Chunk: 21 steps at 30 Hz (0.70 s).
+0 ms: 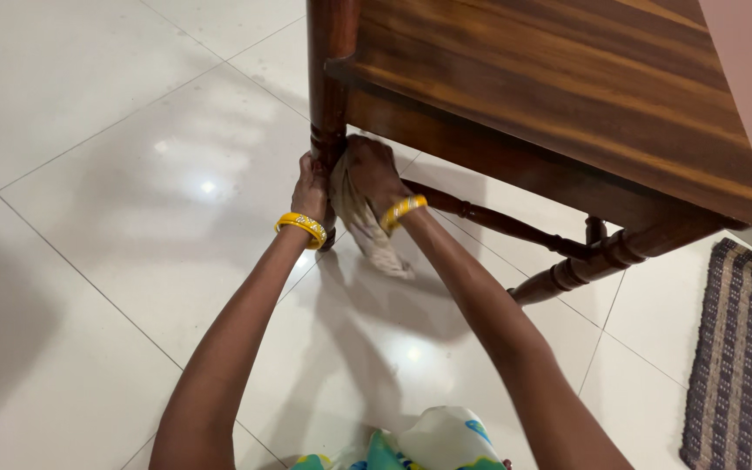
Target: The person kneels on the floor and wipes the legs and seat of a wooden chair using a cloth. They systematically clean each leg and the seat surface.
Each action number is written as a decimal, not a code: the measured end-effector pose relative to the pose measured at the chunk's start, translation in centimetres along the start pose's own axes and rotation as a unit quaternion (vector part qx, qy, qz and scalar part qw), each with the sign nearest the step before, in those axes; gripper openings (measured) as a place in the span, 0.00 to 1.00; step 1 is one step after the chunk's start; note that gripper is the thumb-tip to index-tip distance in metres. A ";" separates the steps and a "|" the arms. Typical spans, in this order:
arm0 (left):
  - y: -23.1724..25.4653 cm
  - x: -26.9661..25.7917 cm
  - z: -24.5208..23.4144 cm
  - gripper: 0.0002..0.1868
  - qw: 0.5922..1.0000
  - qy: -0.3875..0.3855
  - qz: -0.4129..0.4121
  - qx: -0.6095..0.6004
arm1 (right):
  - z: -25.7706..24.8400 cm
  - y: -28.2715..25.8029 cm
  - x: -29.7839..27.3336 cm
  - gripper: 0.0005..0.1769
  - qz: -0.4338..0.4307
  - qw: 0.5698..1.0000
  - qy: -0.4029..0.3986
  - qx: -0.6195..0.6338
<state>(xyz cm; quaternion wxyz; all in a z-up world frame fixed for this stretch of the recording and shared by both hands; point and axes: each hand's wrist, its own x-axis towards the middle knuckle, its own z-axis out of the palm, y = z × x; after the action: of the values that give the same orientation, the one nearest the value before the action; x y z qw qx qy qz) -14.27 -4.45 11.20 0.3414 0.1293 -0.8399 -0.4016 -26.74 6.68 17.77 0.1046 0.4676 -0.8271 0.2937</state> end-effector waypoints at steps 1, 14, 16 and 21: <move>-0.4 -0.1 0.1 0.18 0.988 0.016 0.124 0.087 | 1.0 1.1 0.8 0.13 0.003 1.000 -0.013 0.010; 4.2 0.2 -1.5 0.22 0.971 0.046 -0.151 -0.179 | -7.7 -4.8 -5.4 0.36 -0.172 0.972 -0.036 -0.155; 4.5 0.1 -1.7 0.21 0.960 0.026 -0.221 -0.170 | -9.8 -4.5 -6.8 0.38 -0.204 0.957 -0.039 -0.204; 4.1 0.3 -0.8 0.18 0.977 0.084 -0.180 -0.075 | -14.2 -1.6 -10.6 0.36 -0.293 0.906 0.053 -0.302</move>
<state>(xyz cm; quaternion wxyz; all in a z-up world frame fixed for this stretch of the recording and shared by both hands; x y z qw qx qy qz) -13.72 -2.42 14.85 0.3416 0.2863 -0.7385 -0.5059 -21.13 21.87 25.09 0.3656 0.6189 -0.6951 0.0107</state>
